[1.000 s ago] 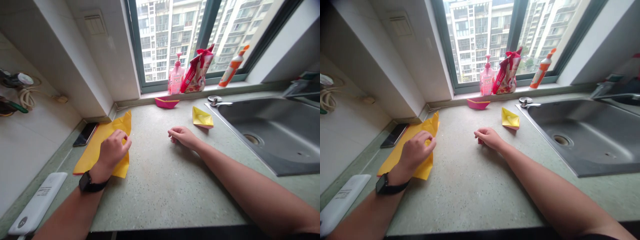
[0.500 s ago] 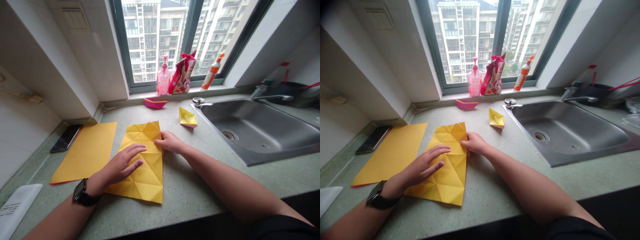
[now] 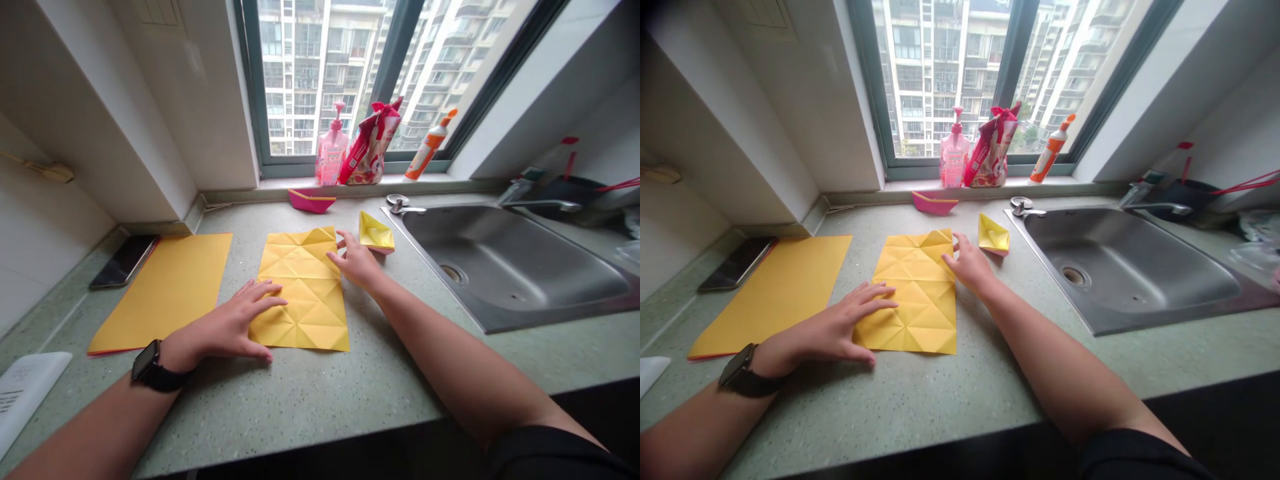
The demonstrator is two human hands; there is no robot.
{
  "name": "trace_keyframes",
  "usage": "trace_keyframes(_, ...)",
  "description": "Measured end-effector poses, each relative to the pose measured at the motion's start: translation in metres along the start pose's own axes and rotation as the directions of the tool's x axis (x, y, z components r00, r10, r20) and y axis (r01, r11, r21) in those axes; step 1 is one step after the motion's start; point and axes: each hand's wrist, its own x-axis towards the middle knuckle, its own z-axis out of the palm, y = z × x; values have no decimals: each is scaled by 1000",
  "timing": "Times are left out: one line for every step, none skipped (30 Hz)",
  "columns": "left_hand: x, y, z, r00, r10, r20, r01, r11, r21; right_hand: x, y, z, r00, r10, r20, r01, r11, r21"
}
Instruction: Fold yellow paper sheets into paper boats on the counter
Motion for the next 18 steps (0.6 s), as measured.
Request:
trace_keyframes(0, 0, -1, 1000, -1, 12, 1, 1000, 4, 0, 1, -1, 998, -45, -54, 42, 998, -48)
trace_keyframes(0, 1, -1, 1000, 5, 11, -5, 1000, 7, 0, 1, -2, 990, -98, -98, 89, 991, -96)
trace_keyframes(0, 2, -2, 1000, 19, -1, -19, 1000, 7, 0, 1, -2, 980, -152, -127, 134, 981, -139)
trace_keyframes(1, 4, -3, 999, 38, -19, -38, 999, 4, -1, 0, -2, 971, -197, -135, 173, 970, -171)
trace_keyframes(2, 6, -4, 997, 62, -44, -63, 998, -4, -2, -1, -2, 965, -230, -123, 205, 961, -185)
trace_keyframes(3, 8, -5, 994, 89, -71, -90, 996, -16, -4, -3, -3, 961, -257, -99, 235, 953, -191)
trace_keyframes(4, 10, -6, 989, 111, -99, -115, 993, -30, -5, -5, -3, 958, -277, -70, 260, 947, -190)
trace_keyframes(5, 12, -7, 984, 129, -123, -135, 990, -42, -7, -8, -4, 956, -292, -38, 281, 942, -182)
trace_keyframes(5, 14, -9, 979, 140, -146, -149, 988, -51, -8, -11, -4, 953, -303, -4, 298, 940, -167)
trace_keyframes(6, 15, -10, 975, 146, -168, -157, 986, -56, -9, -13, -5, 950, -310, 28, 311, 939, -148)
trace_keyframes(7, 16, -11, 971, 145, -189, -158, 986, -58, -10, -15, -7, 948, -315, 55, 320, 939, -129)
trace_keyframes(7, 16, -11, 968, 140, -209, -155, 986, -59, -10, -17, -8, 945, -318, 78, 326, 939, -111)
trace_keyframes(7, 16, -12, 964, 132, -231, -149, 987, -59, -10, -18, -9, 941, -322, 101, 331, 939, -95)
trace_keyframes(7, 16, -13, 960, 121, -254, -139, 989, -56, -10, -19, -10, 938, -323, 122, 334, 940, -77)
trace_keyframes(7, 15, -13, 955, 106, -276, -125, 991, -52, -10, -19, -11, 936, -322, 140, 332, 941, -55)
trace_keyframes(7, 14, -14, 950, 89, -298, -107, 993, -44, -9, -19, -11, 933, -323, 159, 330, 944, -25)
trace_keyframes(6, 14, -14, 943, 73, -325, -89, 995, -35, -9, -18, -12, 928, -328, 179, 330, 944, 18)
trace_keyframes(6, 13, -14, 934, 56, -353, -70, 997, -26, -9, -18, -13, 918, -341, 201, 333, 940, 74)
